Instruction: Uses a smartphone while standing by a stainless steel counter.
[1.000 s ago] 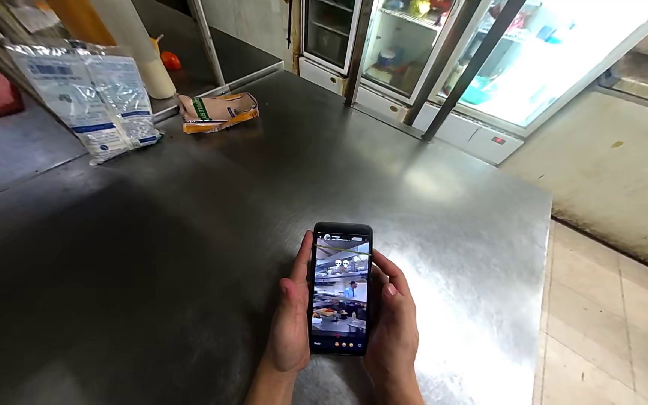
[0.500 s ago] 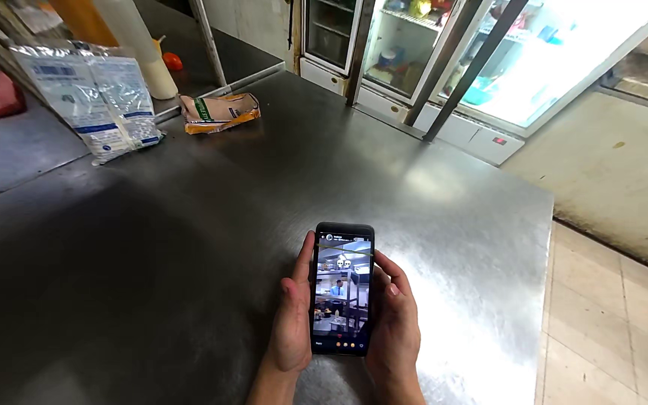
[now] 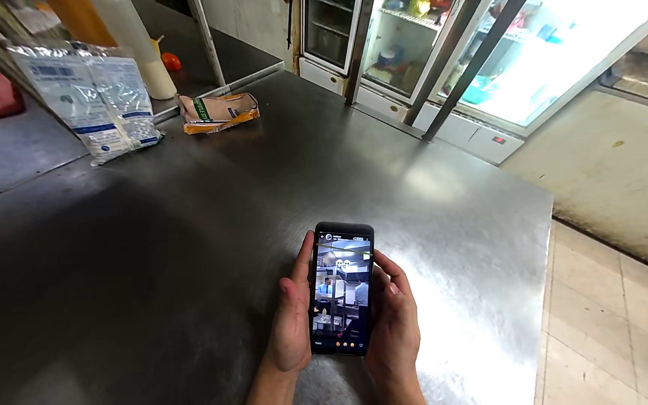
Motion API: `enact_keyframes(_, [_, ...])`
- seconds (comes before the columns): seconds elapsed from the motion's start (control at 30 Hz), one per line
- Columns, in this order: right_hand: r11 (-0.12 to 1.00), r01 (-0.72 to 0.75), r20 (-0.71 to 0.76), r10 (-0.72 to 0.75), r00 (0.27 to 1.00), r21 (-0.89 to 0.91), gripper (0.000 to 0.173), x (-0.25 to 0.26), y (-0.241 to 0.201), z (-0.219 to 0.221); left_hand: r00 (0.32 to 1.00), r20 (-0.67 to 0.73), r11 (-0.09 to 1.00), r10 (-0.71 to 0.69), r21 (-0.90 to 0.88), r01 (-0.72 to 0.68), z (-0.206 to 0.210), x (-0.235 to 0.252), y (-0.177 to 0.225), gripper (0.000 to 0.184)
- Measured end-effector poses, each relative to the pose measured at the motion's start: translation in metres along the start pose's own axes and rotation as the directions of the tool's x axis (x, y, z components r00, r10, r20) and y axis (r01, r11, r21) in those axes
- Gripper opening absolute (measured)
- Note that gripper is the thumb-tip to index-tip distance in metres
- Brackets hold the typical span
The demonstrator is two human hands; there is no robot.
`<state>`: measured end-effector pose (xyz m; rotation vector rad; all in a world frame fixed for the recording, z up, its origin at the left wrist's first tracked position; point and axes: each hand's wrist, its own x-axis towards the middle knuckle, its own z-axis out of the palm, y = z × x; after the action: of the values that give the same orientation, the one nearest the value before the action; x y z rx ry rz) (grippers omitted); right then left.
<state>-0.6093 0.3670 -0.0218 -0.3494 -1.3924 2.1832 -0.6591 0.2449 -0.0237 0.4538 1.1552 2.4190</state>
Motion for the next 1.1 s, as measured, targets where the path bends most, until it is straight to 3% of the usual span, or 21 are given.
enact_keyframes(1.1, [1.000,-0.006,-0.016,0.006,1.000,0.004,0.053,0.0010,0.0004,-0.0017,1.000,0.011,1.000,0.009,-0.003,-0.009,0.0011,0.0003,-0.0009,0.104])
